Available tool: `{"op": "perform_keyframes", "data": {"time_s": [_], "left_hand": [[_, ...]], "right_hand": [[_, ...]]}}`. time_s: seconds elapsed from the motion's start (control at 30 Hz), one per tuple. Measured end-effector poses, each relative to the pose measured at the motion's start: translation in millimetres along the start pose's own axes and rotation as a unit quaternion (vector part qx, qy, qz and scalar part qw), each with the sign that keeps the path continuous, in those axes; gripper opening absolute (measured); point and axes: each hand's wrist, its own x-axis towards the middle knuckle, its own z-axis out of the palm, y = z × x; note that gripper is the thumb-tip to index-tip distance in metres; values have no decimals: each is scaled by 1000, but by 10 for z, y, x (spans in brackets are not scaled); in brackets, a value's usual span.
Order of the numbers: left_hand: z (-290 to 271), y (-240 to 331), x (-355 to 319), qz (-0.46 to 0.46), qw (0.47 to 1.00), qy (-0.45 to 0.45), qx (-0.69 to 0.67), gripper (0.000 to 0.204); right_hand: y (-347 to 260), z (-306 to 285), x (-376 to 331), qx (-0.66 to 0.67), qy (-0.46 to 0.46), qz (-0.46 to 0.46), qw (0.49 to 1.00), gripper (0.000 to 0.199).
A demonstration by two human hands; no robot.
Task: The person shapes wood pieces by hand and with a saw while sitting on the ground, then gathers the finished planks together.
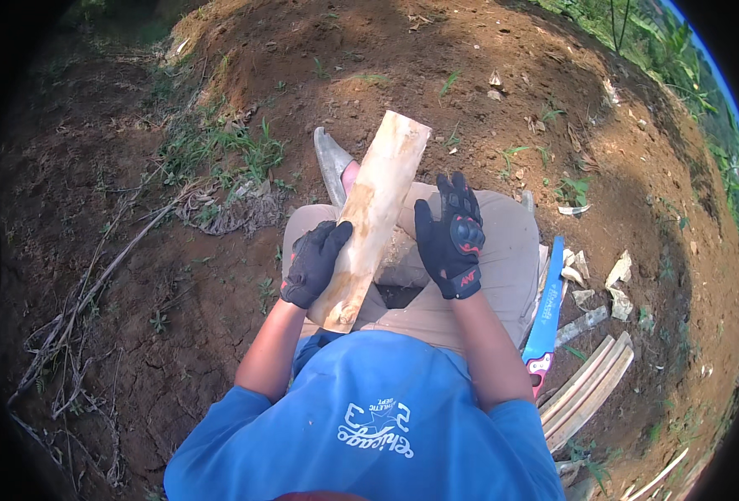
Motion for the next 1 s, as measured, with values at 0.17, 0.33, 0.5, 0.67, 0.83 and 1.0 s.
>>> {"op": "perform_keyframes", "data": {"time_s": [0.17,0.33,0.5,0.67,0.83,1.0], "left_hand": [[-9,-89,32,17,998,-36,54,51],[177,-840,38,145,988,27,54,41],[10,-513,-73,55,991,-58,109,47],[-31,-346,52,-10,995,-34,94,52],[-109,-242,-1,-40,996,9,73,51],[-8,-237,226,-38,996,-50,66,52]], "right_hand": [[-469,-840,501,239,-301,11,923,31],[-1099,-1345,669,453,-268,-169,834,23],[-1541,-1560,504,452,-247,-277,811,22],[-1681,-1511,400,465,-246,-310,792,23],[-1799,-1455,326,480,-233,-321,782,24],[-1620,-1416,235,475,-163,-287,816,25]]}}
